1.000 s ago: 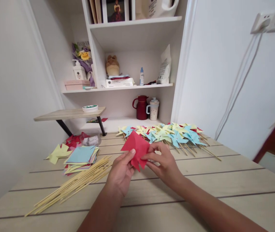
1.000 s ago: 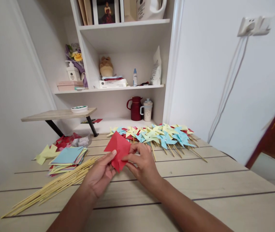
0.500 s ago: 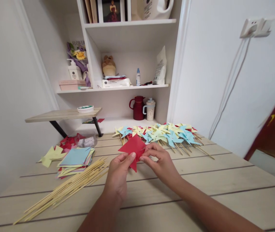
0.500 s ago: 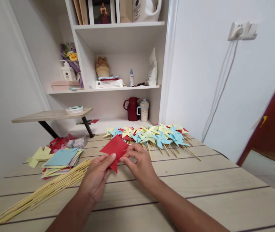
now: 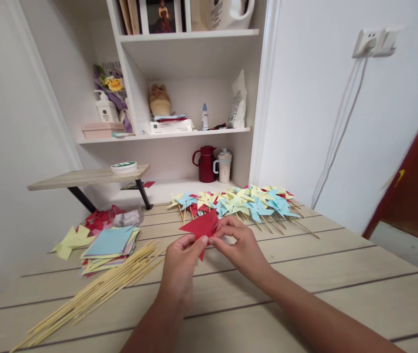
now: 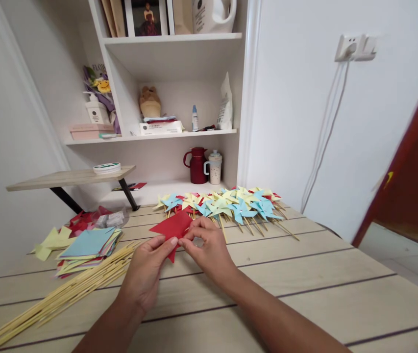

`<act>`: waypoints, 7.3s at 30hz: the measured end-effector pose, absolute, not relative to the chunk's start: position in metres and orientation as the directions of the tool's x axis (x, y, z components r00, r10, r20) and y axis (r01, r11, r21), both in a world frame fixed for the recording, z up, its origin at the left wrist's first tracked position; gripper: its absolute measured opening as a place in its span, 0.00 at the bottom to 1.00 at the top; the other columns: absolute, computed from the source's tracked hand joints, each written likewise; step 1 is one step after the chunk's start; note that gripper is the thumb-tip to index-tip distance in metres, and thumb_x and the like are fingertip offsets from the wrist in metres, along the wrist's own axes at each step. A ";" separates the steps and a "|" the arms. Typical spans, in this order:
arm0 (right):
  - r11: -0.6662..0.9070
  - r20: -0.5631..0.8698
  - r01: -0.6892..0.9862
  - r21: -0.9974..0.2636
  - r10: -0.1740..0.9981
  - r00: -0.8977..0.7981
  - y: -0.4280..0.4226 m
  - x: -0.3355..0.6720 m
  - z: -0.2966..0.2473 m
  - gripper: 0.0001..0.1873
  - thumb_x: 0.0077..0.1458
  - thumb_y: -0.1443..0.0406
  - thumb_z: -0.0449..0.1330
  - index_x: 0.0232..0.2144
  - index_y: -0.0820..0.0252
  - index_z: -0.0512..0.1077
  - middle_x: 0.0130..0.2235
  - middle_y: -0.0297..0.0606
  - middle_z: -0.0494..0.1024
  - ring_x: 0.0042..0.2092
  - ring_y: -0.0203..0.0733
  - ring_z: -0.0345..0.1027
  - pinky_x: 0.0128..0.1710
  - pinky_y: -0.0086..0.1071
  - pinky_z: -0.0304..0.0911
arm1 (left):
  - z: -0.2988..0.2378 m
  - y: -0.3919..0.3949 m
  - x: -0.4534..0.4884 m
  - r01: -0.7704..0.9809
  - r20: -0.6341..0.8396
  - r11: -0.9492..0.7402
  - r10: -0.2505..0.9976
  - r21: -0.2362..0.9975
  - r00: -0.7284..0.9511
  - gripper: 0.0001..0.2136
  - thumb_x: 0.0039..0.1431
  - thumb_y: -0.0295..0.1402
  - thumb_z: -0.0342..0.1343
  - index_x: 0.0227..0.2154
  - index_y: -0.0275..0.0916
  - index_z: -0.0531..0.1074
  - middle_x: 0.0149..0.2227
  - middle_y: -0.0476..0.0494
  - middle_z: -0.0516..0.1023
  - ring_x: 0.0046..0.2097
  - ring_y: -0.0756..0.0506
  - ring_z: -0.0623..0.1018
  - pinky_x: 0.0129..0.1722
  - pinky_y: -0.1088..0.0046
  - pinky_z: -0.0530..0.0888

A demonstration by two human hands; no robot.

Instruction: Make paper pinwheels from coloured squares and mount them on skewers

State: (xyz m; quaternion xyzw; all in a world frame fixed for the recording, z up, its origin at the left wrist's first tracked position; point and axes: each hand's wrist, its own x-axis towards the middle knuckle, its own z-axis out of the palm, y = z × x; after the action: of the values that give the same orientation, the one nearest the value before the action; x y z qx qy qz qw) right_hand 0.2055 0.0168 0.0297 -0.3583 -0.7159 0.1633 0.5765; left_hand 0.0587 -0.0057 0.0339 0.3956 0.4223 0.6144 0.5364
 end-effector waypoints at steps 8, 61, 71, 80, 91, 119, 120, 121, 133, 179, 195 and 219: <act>0.673 0.701 0.372 -0.639 0.709 -0.077 0.016 0.205 0.030 0.04 0.52 0.66 0.68 0.26 0.56 0.77 0.35 0.37 0.73 0.41 0.46 0.69 0.43 0.40 0.63 | 0.036 -0.006 0.062 -0.268 0.028 -0.085 0.977 0.960 -0.211 0.11 0.44 0.35 0.67 0.31 0.34 0.80 0.30 0.43 0.82 0.33 0.47 0.77 0.36 0.74 0.71; 0.093 0.131 -0.265 -0.960 0.983 -0.129 0.018 0.212 0.037 0.13 0.39 0.59 0.72 0.27 0.61 0.80 0.28 0.37 0.82 0.30 0.40 0.72 0.41 0.37 0.62 | 0.037 0.002 0.045 -0.120 0.099 -0.092 0.993 0.989 0.057 0.21 0.48 0.42 0.69 0.42 0.36 0.78 0.46 0.35 0.81 0.45 0.42 0.79 0.47 0.68 0.71; 0.066 0.097 -0.255 -0.965 0.989 -0.110 0.017 0.207 0.036 0.12 0.37 0.61 0.72 0.27 0.61 0.80 0.28 0.36 0.81 0.29 0.39 0.70 0.36 0.34 0.62 | 0.040 -0.002 0.052 -0.154 0.061 -0.054 0.997 0.987 0.038 0.14 0.41 0.37 0.71 0.30 0.35 0.81 0.34 0.40 0.83 0.35 0.45 0.78 0.37 0.72 0.71; 0.040 0.075 -0.221 -0.974 0.985 -0.154 0.015 0.203 0.032 0.14 0.40 0.58 0.71 0.28 0.62 0.77 0.27 0.36 0.80 0.29 0.38 0.69 0.32 0.32 0.61 | 0.029 0.002 0.052 -0.235 0.004 -0.003 1.000 0.972 0.001 0.12 0.41 0.37 0.71 0.25 0.35 0.79 0.28 0.44 0.81 0.30 0.49 0.76 0.33 0.75 0.70; 0.644 0.664 0.283 -0.710 0.747 -0.035 0.016 0.219 0.027 0.17 0.58 0.61 0.61 0.50 0.50 0.70 0.52 0.42 0.71 0.52 0.48 0.68 0.54 0.47 0.64 | 0.034 0.007 0.034 -0.471 -0.160 0.123 0.986 0.873 -0.038 0.12 0.42 0.31 0.72 0.31 0.34 0.79 0.33 0.40 0.83 0.31 0.48 0.80 0.33 0.75 0.75; 0.760 0.782 0.424 -0.492 0.600 -0.168 0.009 0.205 0.024 0.06 0.57 0.62 0.65 0.28 0.53 0.78 0.55 0.42 0.71 0.56 0.54 0.64 0.54 0.51 0.61 | 0.029 0.004 0.039 -0.522 -0.137 0.157 0.988 0.839 0.078 0.13 0.40 0.30 0.73 0.29 0.33 0.77 0.29 0.44 0.80 0.29 0.51 0.76 0.28 0.77 0.72; 0.745 0.766 0.410 -0.526 0.625 -0.150 0.009 0.205 0.025 0.07 0.57 0.62 0.64 0.27 0.53 0.78 0.54 0.41 0.71 0.56 0.54 0.64 0.54 0.50 0.61 | 0.029 0.003 0.040 -0.530 -0.138 0.152 0.988 0.834 0.067 0.13 0.39 0.30 0.73 0.29 0.33 0.77 0.29 0.44 0.80 0.30 0.50 0.76 0.29 0.77 0.72; 0.726 0.749 0.399 -0.559 0.650 -0.133 0.009 0.205 0.026 0.07 0.57 0.62 0.64 0.27 0.53 0.78 0.54 0.41 0.71 0.56 0.53 0.64 0.55 0.50 0.60 | 0.029 0.003 0.041 -0.538 -0.139 0.147 0.989 0.830 0.057 0.13 0.39 0.29 0.73 0.29 0.33 0.78 0.30 0.44 0.80 0.30 0.51 0.76 0.30 0.77 0.73; 0.616 0.635 0.317 -0.721 0.771 -0.054 0.011 0.204 0.028 0.10 0.54 0.64 0.64 0.21 0.56 0.74 0.52 0.39 0.70 0.56 0.50 0.63 0.58 0.46 0.57 | 0.035 -0.003 0.045 -0.542 -0.129 0.142 0.990 0.828 0.063 0.12 0.40 0.30 0.74 0.27 0.33 0.78 0.31 0.43 0.81 0.33 0.50 0.77 0.35 0.76 0.75; 0.694 0.800 0.525 -0.492 0.599 -0.042 0.011 0.210 0.037 0.29 0.51 0.62 0.68 0.56 0.47 0.67 0.59 0.44 0.64 0.63 0.55 0.56 0.61 0.52 0.55 | 0.040 -0.002 0.045 0.153 0.321 -0.291 0.916 0.944 -0.239 0.04 0.48 0.31 0.65 0.20 0.41 0.80 0.26 0.47 0.78 0.31 0.45 0.74 0.36 0.72 0.69; 0.701 0.792 0.638 -0.319 0.567 -0.226 0.012 0.214 0.035 0.07 0.52 0.70 0.67 0.30 0.49 0.79 0.56 0.35 0.75 0.59 0.55 0.61 0.57 0.54 0.54 | 0.037 -0.007 0.052 0.361 0.580 -0.512 0.807 0.779 -0.107 0.12 0.49 0.23 0.61 0.21 0.50 0.81 0.31 0.47 0.81 0.40 0.39 0.75 0.57 0.61 0.59; 0.136 0.159 -0.275 -0.952 0.985 -0.064 0.017 0.211 0.044 0.11 0.40 0.60 0.71 0.27 0.60 0.79 0.27 0.35 0.80 0.27 0.38 0.68 0.35 0.35 0.62 | 0.046 -0.001 0.045 -0.115 0.187 -0.234 0.929 0.966 -0.320 0.33 0.46 0.39 0.71 0.56 0.44 0.69 0.52 0.38 0.75 0.55 0.40 0.73 0.54 0.66 0.67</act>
State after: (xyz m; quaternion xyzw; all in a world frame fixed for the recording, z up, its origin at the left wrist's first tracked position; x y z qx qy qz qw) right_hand 0.2111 0.0172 0.0436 -0.3668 -0.4842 0.5455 0.5774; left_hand 0.0454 -0.0012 0.0462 0.4277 0.4756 0.6587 0.3962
